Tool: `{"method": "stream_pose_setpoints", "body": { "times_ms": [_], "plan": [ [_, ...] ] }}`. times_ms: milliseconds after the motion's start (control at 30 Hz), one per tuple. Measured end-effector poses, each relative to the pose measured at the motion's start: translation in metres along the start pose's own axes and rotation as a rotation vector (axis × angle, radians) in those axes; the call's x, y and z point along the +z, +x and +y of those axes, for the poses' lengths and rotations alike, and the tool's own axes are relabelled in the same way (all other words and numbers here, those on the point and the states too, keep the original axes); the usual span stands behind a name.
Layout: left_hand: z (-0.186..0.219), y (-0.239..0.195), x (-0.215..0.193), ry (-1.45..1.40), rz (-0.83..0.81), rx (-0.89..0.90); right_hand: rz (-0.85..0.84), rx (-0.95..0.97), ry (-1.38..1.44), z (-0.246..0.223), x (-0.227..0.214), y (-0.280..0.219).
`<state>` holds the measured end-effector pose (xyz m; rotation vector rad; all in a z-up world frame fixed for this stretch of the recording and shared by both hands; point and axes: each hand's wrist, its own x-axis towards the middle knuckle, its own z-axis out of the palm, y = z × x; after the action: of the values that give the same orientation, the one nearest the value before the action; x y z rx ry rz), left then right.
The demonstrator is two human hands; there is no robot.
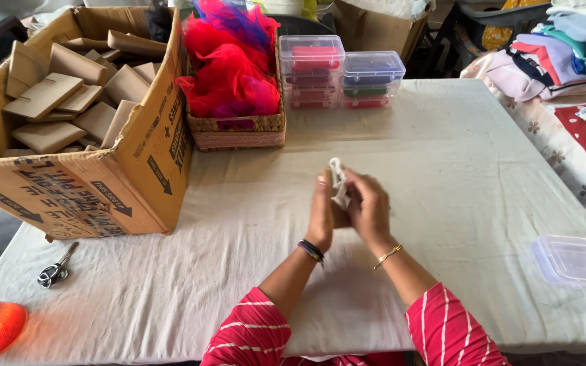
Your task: The person wraps rectangular cardboard pieces with red net fabric, folding the fabric around each piece by hand. They take cardboard pieces from a box, wrap them one at a time, and place the wrapped pieces into a clear plastic container.
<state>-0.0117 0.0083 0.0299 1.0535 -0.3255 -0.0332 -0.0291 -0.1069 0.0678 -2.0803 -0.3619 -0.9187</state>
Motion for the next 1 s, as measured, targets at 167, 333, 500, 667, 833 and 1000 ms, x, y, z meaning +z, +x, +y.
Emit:
{"method": "stream_pose_setpoints", "body": {
  "times_ms": [167, 333, 500, 667, 833, 1000],
  "plan": [
    [0.029, 0.010, -0.025, -0.311, 0.227, -0.035, -0.353, -0.152, 0.158, -0.034, 0.012, -0.012],
    [-0.007, 0.005, -0.010, -0.212, 0.105, -0.010, -0.220, -0.223, 0.051, -0.011, 0.009, -0.007],
    [-0.006, -0.006, 0.009, 0.102, 0.033, 0.068, -0.031, -0.045, 0.070, 0.005, -0.006, 0.008],
    [0.027, 0.008, -0.016, -0.165, 0.207, 0.021, -0.200, -0.117, 0.132, -0.003, 0.010, -0.008],
    [0.018, 0.009, -0.020, -0.294, 0.231, -0.069, -0.358, -0.219, 0.151, -0.027, 0.010, -0.008],
    [-0.013, 0.000, 0.000, -0.057, 0.045, 0.003, -0.166, -0.118, -0.135, 0.017, 0.002, 0.001]
  ]
}}
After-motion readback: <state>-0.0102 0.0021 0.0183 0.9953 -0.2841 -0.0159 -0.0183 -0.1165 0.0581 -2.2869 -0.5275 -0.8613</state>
